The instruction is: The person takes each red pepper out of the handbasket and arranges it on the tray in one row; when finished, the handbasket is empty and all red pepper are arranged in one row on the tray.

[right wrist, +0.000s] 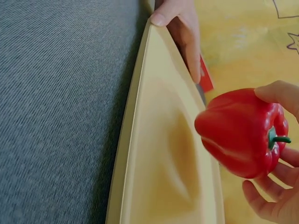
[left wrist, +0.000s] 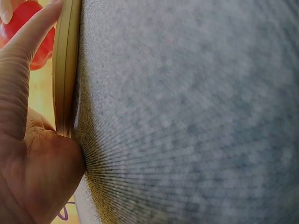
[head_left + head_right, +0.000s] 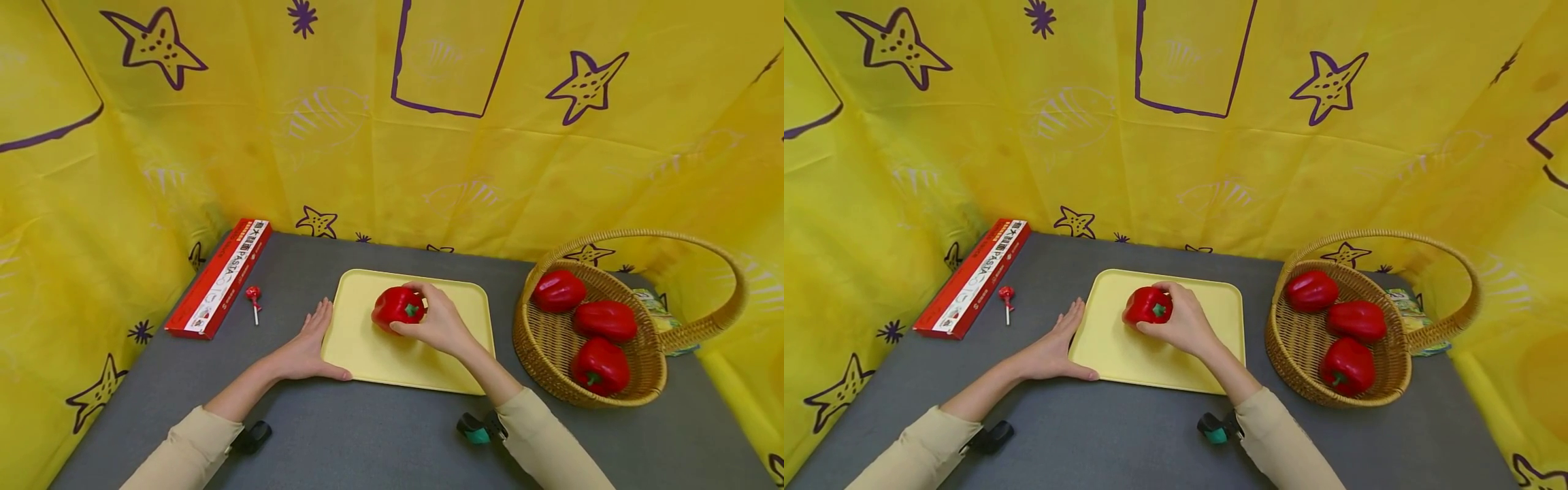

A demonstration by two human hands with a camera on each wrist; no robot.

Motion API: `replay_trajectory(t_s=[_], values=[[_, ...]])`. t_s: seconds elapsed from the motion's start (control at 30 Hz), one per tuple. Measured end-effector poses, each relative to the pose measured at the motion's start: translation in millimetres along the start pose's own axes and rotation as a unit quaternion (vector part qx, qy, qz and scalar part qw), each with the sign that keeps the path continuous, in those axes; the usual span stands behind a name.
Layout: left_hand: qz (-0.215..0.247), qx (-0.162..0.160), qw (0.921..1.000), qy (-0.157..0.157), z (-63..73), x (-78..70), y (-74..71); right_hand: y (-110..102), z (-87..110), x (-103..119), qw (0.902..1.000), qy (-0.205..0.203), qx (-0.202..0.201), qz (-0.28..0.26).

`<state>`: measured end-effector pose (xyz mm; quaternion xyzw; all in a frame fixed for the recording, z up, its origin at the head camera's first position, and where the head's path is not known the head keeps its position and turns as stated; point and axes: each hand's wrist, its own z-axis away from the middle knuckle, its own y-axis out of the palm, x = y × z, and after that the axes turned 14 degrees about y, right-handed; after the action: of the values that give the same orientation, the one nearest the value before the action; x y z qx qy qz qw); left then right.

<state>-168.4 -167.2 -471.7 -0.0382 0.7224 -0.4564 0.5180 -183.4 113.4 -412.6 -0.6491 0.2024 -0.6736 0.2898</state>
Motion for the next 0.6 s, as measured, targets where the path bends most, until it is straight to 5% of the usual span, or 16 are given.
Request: replay_trajectory(t_s=[0.6], values=[[-0.003, 0.002, 0.9999, 0.016, 0.5, -0.5, -1.9, 23.9, -17.1, 13.9, 0.9995, -0.024, 0.015, -0.016]])
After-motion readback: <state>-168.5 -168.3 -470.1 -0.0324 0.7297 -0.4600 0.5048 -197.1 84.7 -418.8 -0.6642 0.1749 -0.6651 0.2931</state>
